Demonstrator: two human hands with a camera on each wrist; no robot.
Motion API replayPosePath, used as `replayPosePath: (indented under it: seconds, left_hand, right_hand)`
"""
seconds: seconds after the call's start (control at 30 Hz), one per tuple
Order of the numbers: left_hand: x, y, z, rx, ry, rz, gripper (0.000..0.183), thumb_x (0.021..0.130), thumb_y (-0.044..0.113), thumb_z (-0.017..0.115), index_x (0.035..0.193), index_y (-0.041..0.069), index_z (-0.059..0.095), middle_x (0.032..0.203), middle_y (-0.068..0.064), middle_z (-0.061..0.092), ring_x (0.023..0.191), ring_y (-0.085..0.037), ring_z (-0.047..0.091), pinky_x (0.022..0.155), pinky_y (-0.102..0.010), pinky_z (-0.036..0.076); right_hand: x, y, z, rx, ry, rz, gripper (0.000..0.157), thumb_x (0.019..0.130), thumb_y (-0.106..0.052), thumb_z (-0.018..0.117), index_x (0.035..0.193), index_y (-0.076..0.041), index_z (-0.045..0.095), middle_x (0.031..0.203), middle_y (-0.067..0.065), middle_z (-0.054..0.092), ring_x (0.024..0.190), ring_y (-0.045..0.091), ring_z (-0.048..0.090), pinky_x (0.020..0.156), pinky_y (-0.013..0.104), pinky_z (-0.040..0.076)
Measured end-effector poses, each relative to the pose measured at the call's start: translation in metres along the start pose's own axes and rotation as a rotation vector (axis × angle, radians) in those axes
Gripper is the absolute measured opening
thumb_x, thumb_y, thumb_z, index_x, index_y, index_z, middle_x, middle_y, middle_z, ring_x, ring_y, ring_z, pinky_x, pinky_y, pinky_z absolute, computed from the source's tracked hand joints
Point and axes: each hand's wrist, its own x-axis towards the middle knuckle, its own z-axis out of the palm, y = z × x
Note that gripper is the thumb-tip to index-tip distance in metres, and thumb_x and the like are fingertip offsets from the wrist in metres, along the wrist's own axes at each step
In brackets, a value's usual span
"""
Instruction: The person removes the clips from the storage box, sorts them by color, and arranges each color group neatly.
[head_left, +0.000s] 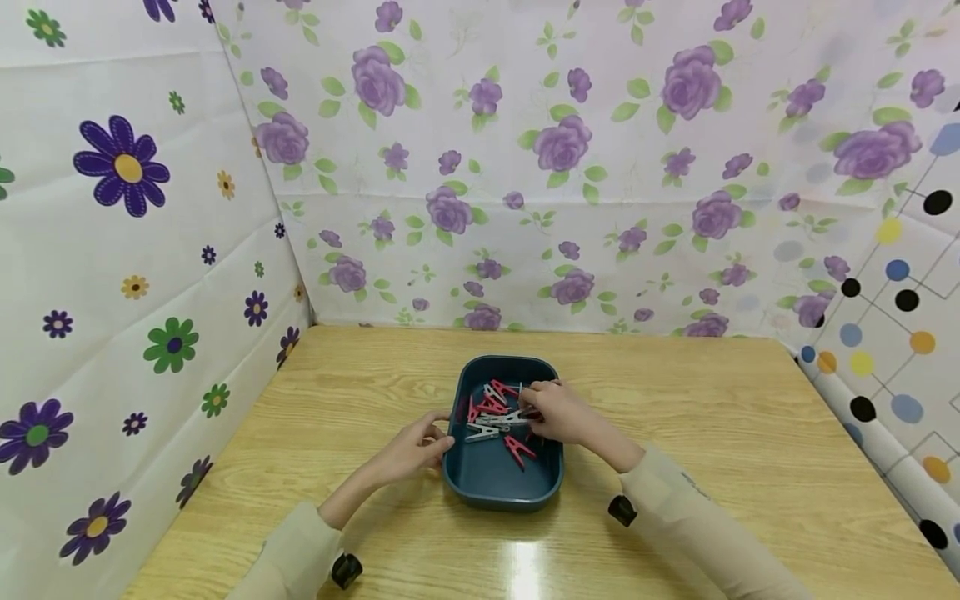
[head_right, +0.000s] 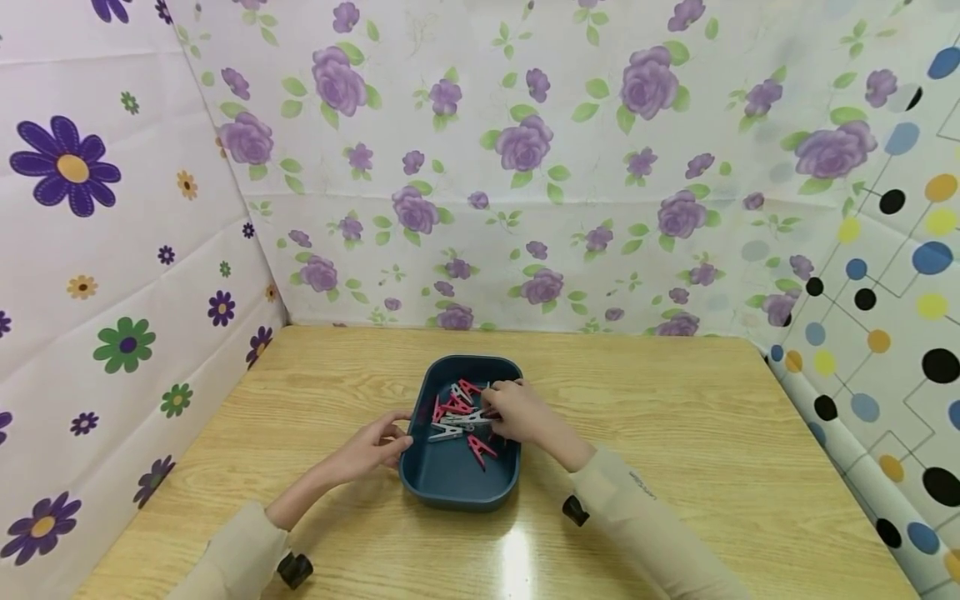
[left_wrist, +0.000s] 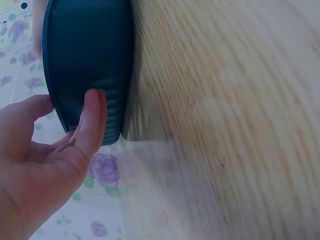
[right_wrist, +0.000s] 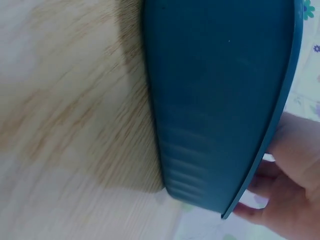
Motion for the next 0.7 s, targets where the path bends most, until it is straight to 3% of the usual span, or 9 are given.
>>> replayPosePath:
  seconds: [0.17, 0.43, 0.7]
  left_hand:
    - [0.0, -0.001, 0.001, -0.028, -0.003, -0.014, 0.051, 0.102, 0.018, 0.049, 0.144, -0.004, 0.031, 0.108, -0.027, 0.057, 0.083, -0.018, 0.065, 0.075, -0.047, 0.057]
    - [0.003, 0.002, 0.002, -0.112, -0.004, -0.041, 0.051, 0.101, 0.012, 0.049, 0.144, -0.008, 0.028, 0.106, -0.027, 0.055, 0.078, -0.015, 0.061, 0.075, -0.045, 0.057]
    - [0.003, 0.004, 0.002, -0.136, 0.0, -0.057, 0.05, 0.101, 0.009, 0.049, 0.144, -0.008, 0.027, 0.099, -0.023, 0.058, 0.072, -0.011, 0.058, 0.069, -0.035, 0.057]
  right_hand:
    - [-0.005, 0.008, 0.003, 0.089, 0.131, -0.037, 0.02, 0.084, -0.016, 0.074, 0.102, -0.012, 0.066, 0.098, 0.004, 0.064, 0.083, 0.017, 0.058, 0.076, 0.041, 0.048]
    - [-0.014, 0.016, 0.004, 0.152, 0.32, -0.012, 0.029, 0.082, -0.013, 0.075, 0.109, -0.01, 0.065, 0.103, 0.005, 0.064, 0.094, 0.022, 0.064, 0.081, 0.041, 0.053]
    - [-0.022, 0.025, 0.008, 0.108, 0.483, 0.055, 0.027, 0.083, -0.014, 0.073, 0.105, -0.006, 0.062, 0.099, 0.008, 0.064, 0.089, 0.021, 0.062, 0.077, 0.037, 0.054]
